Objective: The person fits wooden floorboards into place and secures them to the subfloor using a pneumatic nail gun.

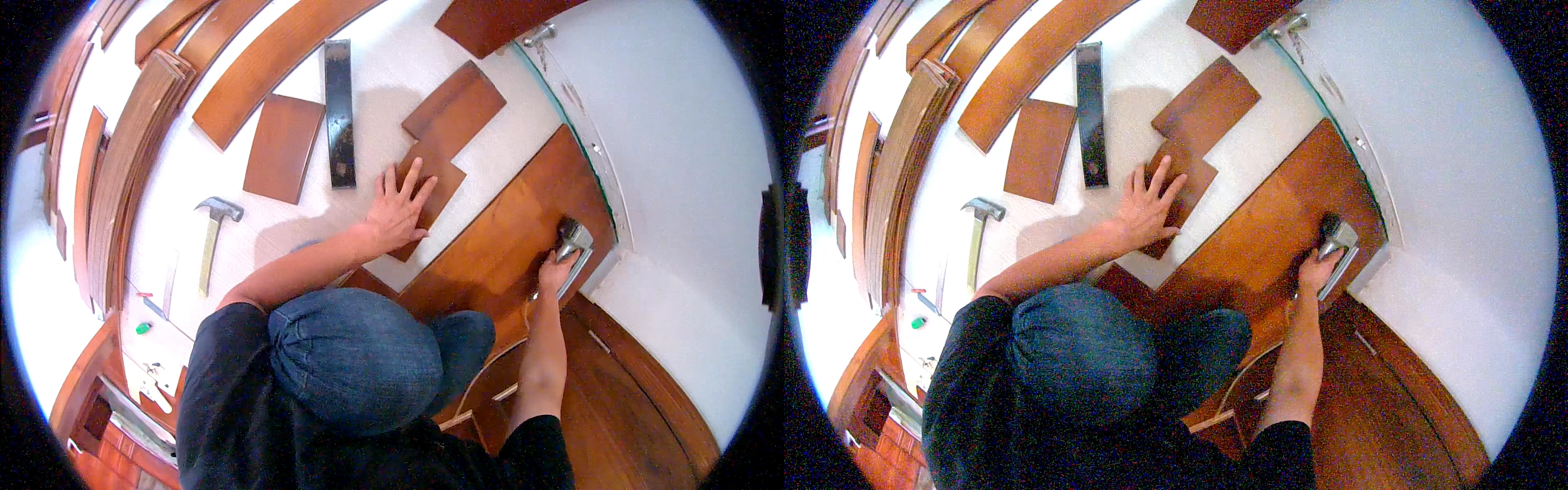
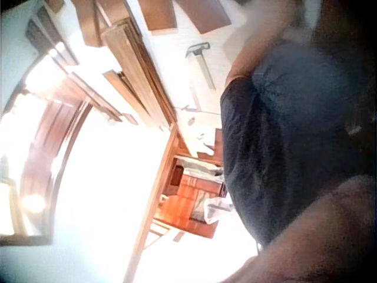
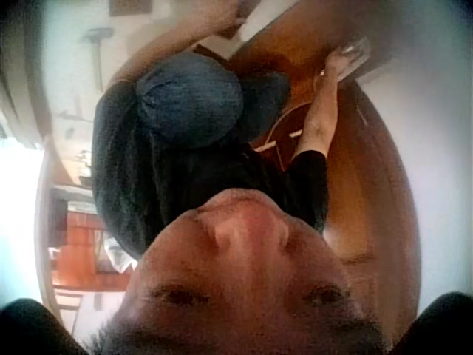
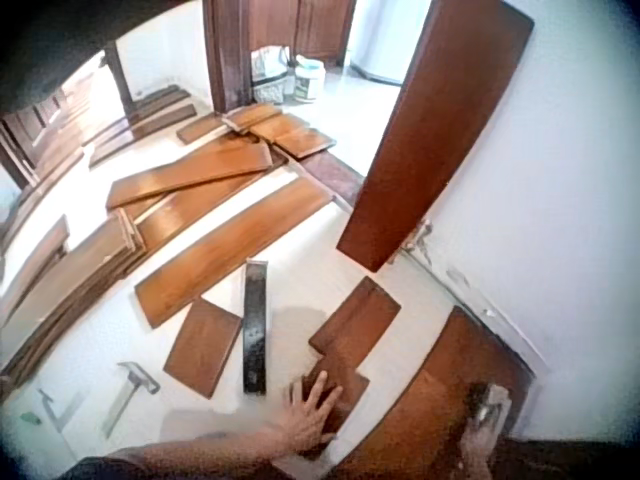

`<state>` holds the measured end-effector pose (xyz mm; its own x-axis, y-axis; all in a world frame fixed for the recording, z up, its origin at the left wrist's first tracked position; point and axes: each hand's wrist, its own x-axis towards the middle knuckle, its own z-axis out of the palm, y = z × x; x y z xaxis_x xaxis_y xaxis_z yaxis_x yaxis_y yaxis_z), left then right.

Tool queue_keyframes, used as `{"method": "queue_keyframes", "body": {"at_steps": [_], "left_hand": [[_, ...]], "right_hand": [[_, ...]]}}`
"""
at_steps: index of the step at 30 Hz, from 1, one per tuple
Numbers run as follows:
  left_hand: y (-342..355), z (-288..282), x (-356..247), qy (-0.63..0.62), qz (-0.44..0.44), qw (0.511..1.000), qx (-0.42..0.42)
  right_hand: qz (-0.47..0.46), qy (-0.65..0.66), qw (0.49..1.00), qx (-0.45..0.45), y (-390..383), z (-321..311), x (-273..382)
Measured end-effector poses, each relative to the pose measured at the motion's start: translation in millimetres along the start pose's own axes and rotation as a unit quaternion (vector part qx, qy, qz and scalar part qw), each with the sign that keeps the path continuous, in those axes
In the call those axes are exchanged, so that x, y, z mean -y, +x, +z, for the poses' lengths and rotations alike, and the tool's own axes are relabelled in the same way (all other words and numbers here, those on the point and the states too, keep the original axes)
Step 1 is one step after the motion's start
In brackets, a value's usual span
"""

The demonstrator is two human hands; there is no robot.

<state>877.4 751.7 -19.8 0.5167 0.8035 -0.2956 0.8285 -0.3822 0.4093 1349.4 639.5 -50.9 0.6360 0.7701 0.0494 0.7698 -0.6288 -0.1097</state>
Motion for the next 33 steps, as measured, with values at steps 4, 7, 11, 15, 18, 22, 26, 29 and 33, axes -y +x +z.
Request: {"method": "queue_keyframes", "body": {"at_steps": [4, 7, 11, 15, 18, 22, 26, 29, 33], "left_hand": [[4, 4, 20, -0.139, -0.062, 0.986, -0.071], [8, 14, 35, -0.223, -0.095, 0.963, -0.121], [23, -1, 43, -0.391, -0.122, 0.912, -0.009], [52, -30, 57, -0.468, -0.085, 0.879, 0.029], [97, -67, 70, -0.462, -0.084, 0.883, -0.012], [169, -68, 93, -0.354, -0.068, 0.932, -0.048], [170, -58, 72, -0.120, -0.076, 0.971, -0.194], [176, -51, 85, -0.138, -0.036, 0.982, -0.122], [176, -66, 88, -0.240, -0.010, 0.970, -0.019]], "right_hand": [[0.001, -0.015, 1.000, 0.018, 3, 4, 6], [0.033, 0.002, 0.998, 0.059, 1, -12, 29], [0.033, 0.010, 0.997, 0.063, 5, -5, 8], [-0.060, 0.004, 0.998, 0.023, -3, -11, -3], [-0.078, -0.031, 0.996, 0.014, -40, -47, 32], [-0.111, 0.019, 0.990, 0.082, -133, -87, 62], [-0.032, 0.061, 0.983, 0.172, -235, -118, 95], [-0.052, 0.032, 0.983, 0.173, -247, -115, 119], [-0.040, 0.031, 0.982, 0.184, -236, -117, 151]]}}
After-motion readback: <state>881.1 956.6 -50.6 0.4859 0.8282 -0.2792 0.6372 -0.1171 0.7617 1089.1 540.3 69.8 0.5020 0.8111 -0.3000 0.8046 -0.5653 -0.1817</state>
